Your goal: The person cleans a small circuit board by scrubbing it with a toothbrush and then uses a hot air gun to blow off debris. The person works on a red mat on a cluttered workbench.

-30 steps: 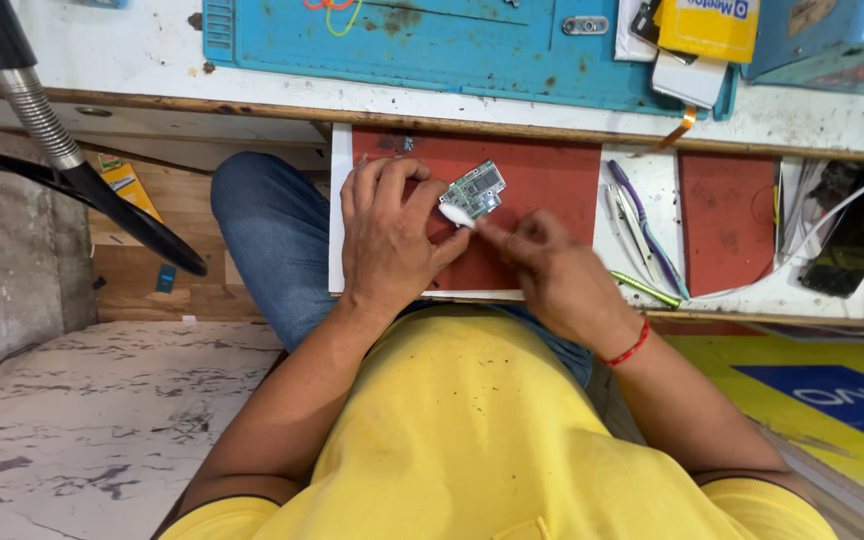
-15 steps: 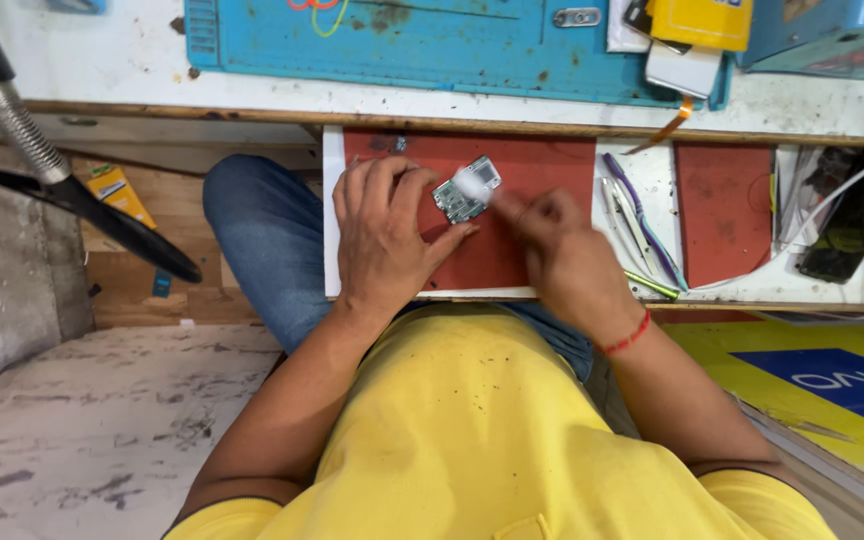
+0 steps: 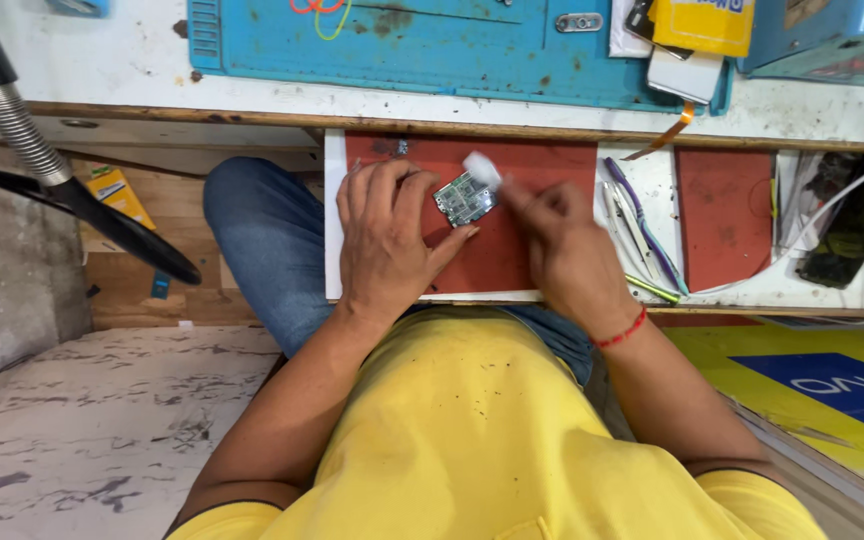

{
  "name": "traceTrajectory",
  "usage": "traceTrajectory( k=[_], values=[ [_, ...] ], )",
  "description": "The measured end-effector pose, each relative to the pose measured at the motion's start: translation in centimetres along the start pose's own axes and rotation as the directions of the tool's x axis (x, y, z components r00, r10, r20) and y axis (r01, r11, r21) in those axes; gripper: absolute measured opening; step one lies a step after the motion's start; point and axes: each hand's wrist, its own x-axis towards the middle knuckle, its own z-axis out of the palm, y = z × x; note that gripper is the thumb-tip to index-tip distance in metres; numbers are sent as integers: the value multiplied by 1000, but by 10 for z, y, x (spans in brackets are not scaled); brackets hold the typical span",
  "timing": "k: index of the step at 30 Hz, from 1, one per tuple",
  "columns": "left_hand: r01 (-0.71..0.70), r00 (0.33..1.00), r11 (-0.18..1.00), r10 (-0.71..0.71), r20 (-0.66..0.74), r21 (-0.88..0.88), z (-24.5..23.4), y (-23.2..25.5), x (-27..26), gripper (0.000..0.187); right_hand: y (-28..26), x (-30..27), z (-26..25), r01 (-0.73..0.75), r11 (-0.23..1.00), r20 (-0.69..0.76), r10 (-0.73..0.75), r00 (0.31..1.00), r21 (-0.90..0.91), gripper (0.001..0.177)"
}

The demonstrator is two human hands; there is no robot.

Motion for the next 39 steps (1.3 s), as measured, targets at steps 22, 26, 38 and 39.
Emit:
traceTrajectory(
  k=[22, 26, 38, 39],
  values=[
    [-74, 997, 997, 74, 23, -8, 0, -3, 3, 46, -8, -21, -13, 10, 1000, 174, -6, 985, -17, 57],
    [-69, 997, 997, 70, 41, -31, -5, -8, 2, 46, -20, -8, -5, 12, 994, 106, 0, 994, -106, 56],
    [-59, 998, 998, 58, 27, 25, 0, -6, -3, 46, 10, -9, -3, 78, 997, 147, -74, 986, -17, 66],
    [-60, 997, 998, 59, 47, 31, 0, -7, -3, 46, 9, -11, -2, 106, 994, 164, -101, 981, -18, 66]
  ],
)
